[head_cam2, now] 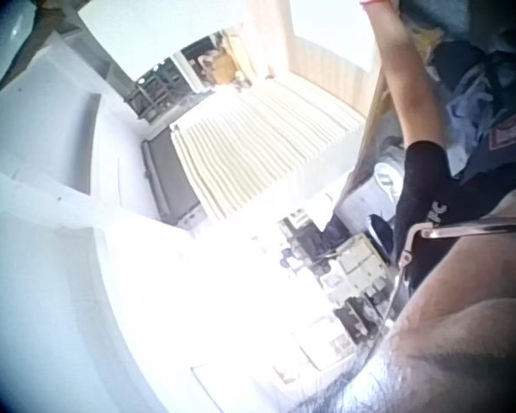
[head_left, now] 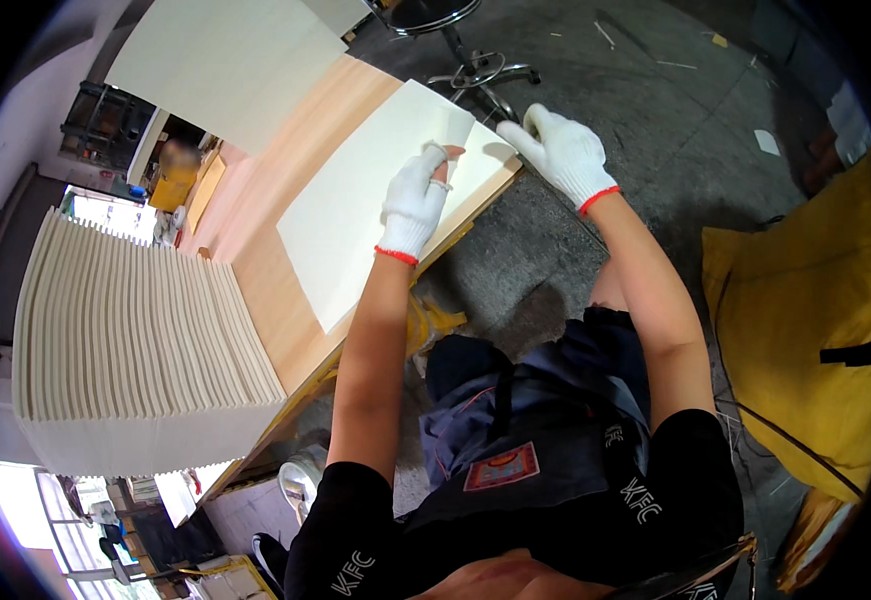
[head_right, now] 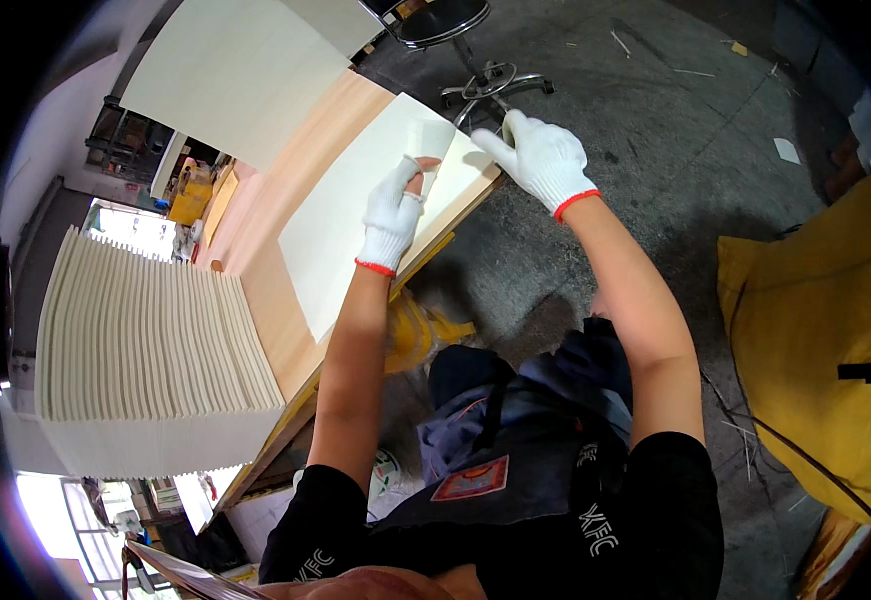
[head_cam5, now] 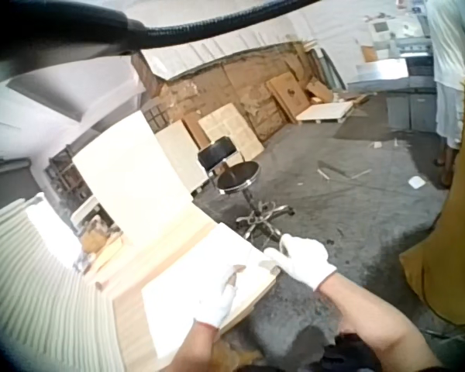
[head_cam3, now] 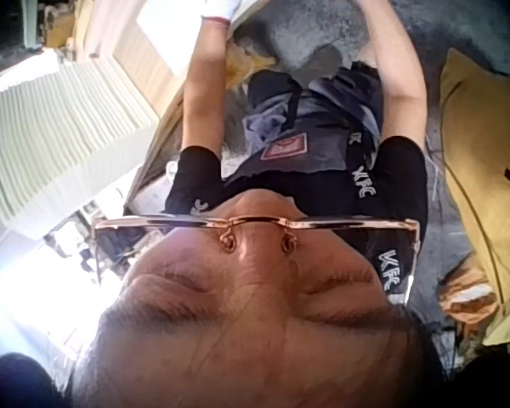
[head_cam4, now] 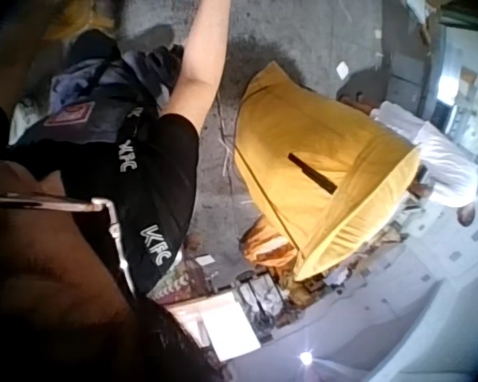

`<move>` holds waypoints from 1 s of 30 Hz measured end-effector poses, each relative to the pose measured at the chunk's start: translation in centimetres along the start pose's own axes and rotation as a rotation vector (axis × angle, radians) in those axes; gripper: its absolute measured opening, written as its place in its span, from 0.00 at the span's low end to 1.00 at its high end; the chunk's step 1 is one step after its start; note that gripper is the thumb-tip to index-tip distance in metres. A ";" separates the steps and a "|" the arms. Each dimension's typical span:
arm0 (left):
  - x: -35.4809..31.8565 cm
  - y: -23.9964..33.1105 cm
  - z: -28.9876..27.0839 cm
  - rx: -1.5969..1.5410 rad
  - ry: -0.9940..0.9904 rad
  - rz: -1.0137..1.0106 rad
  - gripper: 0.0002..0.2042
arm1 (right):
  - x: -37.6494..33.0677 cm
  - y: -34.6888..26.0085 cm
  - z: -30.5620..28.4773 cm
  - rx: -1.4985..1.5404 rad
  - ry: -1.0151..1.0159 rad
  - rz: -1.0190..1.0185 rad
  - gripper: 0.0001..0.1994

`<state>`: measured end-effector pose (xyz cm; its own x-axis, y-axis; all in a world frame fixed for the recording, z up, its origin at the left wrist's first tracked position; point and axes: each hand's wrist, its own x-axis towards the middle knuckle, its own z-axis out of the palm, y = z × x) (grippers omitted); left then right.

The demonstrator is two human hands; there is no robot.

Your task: The person repeatedly picks up a white rectangular panel from a table, rubs its edge with gloved hands, and places it onto a growing stack. This cycle of picking, rubbing, and stacking is performed continuously throughout the clip.

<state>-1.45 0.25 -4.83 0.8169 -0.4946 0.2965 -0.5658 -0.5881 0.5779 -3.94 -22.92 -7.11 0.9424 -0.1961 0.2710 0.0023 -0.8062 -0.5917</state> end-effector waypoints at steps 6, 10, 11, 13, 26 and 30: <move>0.6 -0.8 0.6 -0.030 0.052 0.033 0.13 | 1.0 0.8 1.8 -0.155 0.122 -0.460 0.18; 0.7 -0.5 0.4 -0.051 -0.019 -0.077 0.13 | 1.8 -0.7 2.3 0.035 0.069 -0.401 0.20; 0.8 -0.5 0.3 -0.044 -0.028 -0.100 0.13 | 1.9 -1.0 2.6 0.103 0.037 -0.355 0.21; 0.8 -1.0 0.5 -0.052 -0.009 -0.057 0.13 | 1.7 -1.3 3.2 0.269 -0.024 -0.166 0.24; 0.9 -0.1 0.6 0.026 -0.032 -0.119 0.19 | 0.8 -1.1 5.0 0.505 0.087 -0.036 0.24; 0.9 -0.1 0.6 0.032 -0.029 -0.128 0.19 | 0.8 -1.0 4.9 0.494 0.055 -0.006 0.24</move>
<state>-0.75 -0.50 -5.10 0.8793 -0.4324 0.1997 -0.4609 -0.6671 0.5853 -1.57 -19.47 -10.03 0.9227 -0.2322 0.3076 0.1788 -0.4493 -0.8753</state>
